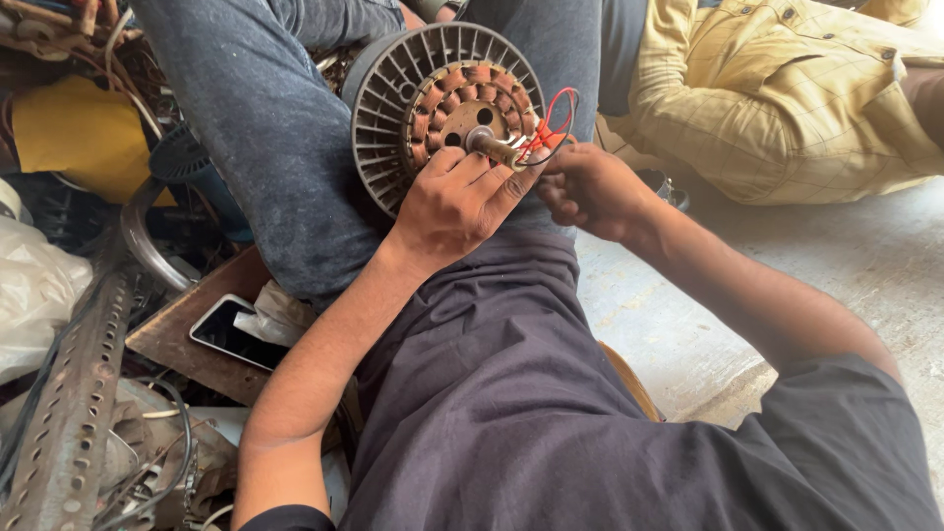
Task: The person holds a motor stator on their lap and uses a soldering iron to heat and adjust wires at the center of the stator. They repeatedly touch the wires with the soldering iron and use pliers to manipulate the connections.
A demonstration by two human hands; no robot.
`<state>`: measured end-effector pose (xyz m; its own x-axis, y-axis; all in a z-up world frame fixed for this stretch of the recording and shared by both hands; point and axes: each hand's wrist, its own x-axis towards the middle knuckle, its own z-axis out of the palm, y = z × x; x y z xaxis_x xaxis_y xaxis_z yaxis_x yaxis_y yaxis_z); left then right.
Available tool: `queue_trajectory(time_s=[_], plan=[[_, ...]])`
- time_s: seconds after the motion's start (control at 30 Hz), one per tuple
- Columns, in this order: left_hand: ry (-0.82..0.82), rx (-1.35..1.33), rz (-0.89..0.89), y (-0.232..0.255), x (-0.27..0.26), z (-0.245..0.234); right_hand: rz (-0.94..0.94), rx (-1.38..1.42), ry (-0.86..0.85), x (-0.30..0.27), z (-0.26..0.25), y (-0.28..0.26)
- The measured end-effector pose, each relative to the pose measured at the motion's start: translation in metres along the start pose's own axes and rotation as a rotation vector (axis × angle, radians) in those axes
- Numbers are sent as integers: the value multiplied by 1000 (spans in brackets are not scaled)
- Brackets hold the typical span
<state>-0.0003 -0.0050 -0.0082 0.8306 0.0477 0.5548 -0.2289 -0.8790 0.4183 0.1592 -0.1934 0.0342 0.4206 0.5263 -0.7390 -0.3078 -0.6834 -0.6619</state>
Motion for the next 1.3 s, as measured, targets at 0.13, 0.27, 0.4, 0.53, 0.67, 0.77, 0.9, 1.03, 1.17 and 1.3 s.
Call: queue_trajectory(time_s=[0.13, 0.27, 0.4, 0.53, 0.67, 0.77, 0.9, 1.03, 1.17, 1.3], plan=[[2, -27, 2, 0, -3, 1, -329, -518, 49, -12, 6, -29], [-13, -5, -3, 0, -1, -2, -952, -1182, 201, -16, 12, -42], [-4, -10, -1, 0, 0, -7, -1043, -1240, 189, -11, 12, -38], [-21, -16, 1, 0, 0, -7, 14, -199, 79, -1, 12, -19], [-1, -29, 3, -1, 0, -4, 114, 38, 16, -1, 6, -27], [0, -54, -1, -1, 0, -3, -472, -575, 187, -19, 18, -40], [19, -16, -17, 0, 0, -6, -1032, -1289, 296, -20, 23, -42], [8, -24, -16, 0, 0, -3, -588, -817, 182, -12, 20, -21], [-2, -29, -8, 1, -2, -1, 113, 124, -6, -5, 8, -16], [0, -50, -20, 1, -1, -3, -317, -422, 58, -19, 11, -37]])
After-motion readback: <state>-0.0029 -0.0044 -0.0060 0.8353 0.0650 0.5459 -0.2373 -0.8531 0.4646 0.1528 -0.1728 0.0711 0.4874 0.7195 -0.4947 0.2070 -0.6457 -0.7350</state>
